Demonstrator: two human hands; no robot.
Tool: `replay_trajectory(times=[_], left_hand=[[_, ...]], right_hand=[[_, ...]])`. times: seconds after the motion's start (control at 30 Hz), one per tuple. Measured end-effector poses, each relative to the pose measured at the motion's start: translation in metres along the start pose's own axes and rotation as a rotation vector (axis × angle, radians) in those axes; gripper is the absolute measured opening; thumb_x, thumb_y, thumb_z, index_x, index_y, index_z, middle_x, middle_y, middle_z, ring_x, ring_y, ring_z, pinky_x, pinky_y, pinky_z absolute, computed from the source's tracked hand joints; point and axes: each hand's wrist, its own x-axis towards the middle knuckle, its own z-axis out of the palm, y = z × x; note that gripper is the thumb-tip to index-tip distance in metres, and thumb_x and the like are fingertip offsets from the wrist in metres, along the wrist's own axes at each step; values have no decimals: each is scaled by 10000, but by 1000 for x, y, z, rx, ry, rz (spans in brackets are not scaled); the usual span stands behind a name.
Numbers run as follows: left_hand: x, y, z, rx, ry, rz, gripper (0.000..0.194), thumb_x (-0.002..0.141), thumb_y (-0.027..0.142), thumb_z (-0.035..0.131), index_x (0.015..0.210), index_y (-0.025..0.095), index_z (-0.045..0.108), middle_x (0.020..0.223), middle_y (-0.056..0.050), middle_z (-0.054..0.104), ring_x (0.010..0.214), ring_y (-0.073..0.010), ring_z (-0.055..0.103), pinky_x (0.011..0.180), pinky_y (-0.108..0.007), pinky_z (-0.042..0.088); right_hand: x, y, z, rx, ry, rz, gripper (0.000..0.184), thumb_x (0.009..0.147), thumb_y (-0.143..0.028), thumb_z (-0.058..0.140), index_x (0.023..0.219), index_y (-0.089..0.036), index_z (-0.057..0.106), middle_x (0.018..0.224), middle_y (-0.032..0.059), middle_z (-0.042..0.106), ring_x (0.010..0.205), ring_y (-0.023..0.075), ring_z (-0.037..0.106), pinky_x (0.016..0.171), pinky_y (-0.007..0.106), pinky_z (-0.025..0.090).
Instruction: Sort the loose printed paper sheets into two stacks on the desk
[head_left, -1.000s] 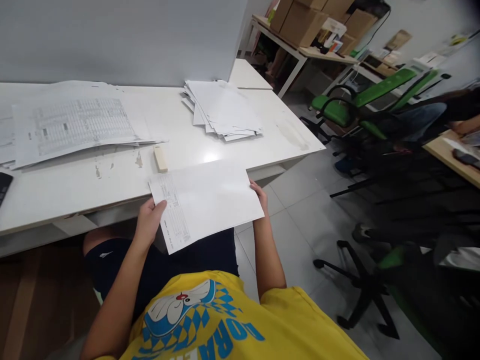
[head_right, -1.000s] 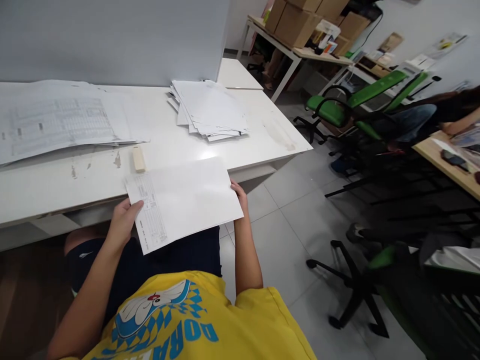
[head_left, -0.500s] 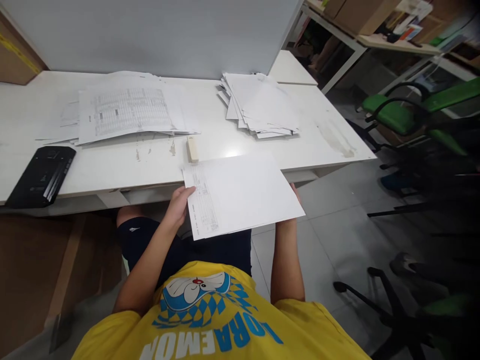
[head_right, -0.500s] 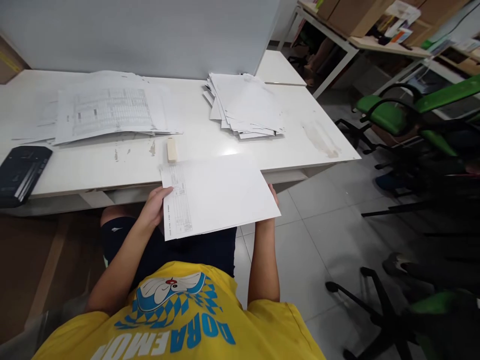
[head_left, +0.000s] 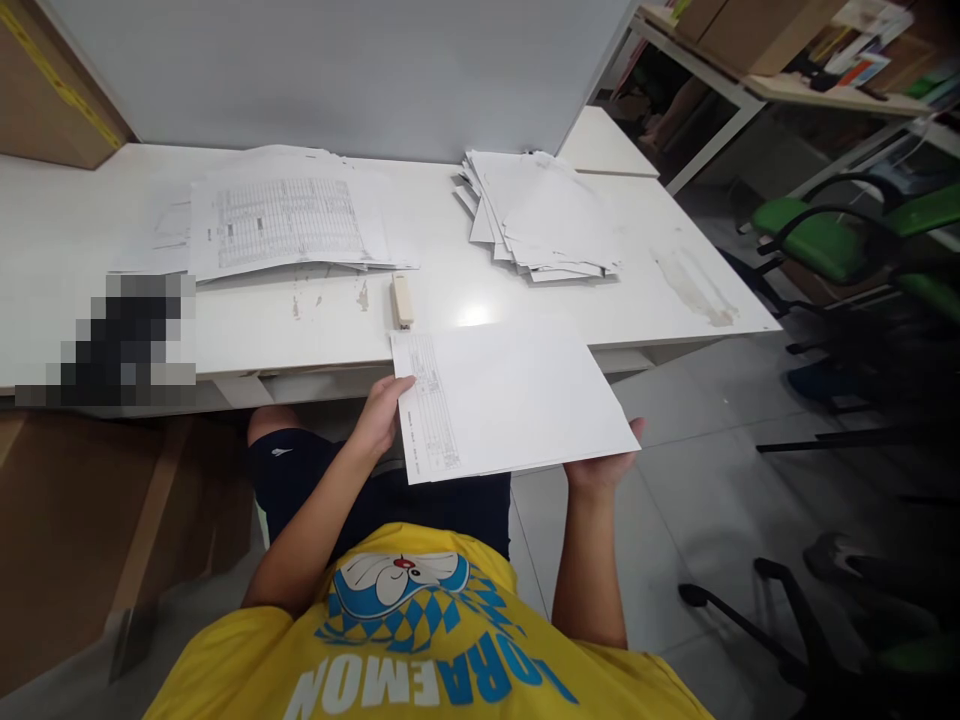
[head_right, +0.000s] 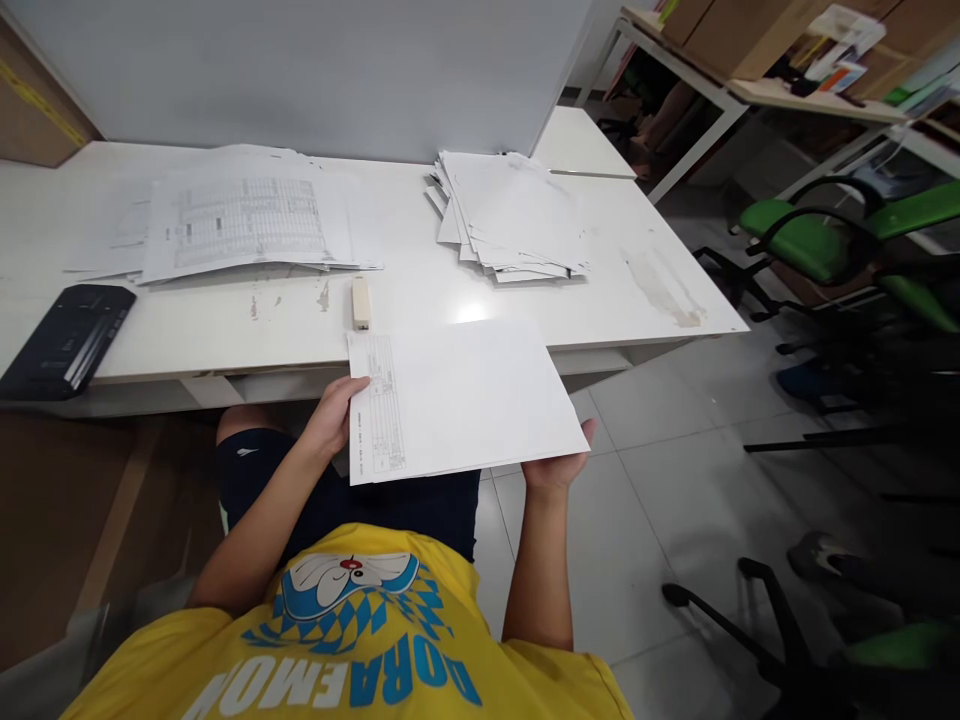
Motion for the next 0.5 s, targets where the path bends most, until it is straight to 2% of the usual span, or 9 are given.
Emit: replay_trajectory(times=[0.17, 0.27, 0.4, 0.5], left_hand=[[4, 3, 2, -25, 10, 8, 351, 517, 363, 843, 727, 112, 716, 763, -104, 751, 775, -271, 724, 649, -296, 531], [6, 3, 3, -39, 12, 7, 357, 525, 361, 839, 744, 104, 724, 780, -111, 756, 783, -277, 726, 684, -317, 550], [8, 1, 2, -59, 24, 25, 342, 540, 347, 840, 758, 109, 724, 813, -114, 764, 820, -283, 731, 753, -342, 571], [11, 1, 2, -60, 5, 35, 344, 553, 357, 851, 765, 118, 722, 821, -116, 764, 856, -294, 734, 796, -364, 577]], right_hand=[[-13, -6, 16, -35, -72, -74, 603, 806, -728, 570, 1195, -290, 713, 1322, 34, 666, 1317, 281, 560, 1093, 452, 461], [-20, -6, 24, -45, -122, -78, 712, 778, -805, 544, 1253, -293, 684, 1345, 43, 651, 1356, 282, 523, 1118, 456, 439], [-35, 1, 27, -102, -260, -13, 838, 665, -889, 581, 1252, -299, 680, 1351, 60, 648, 1371, 296, 509, 1113, 458, 448], [-54, 15, 34, -224, -294, 113, 777, 611, -761, 757, 1223, -290, 684, 1247, 81, 704, 1272, 317, 592, 1040, 490, 508]])
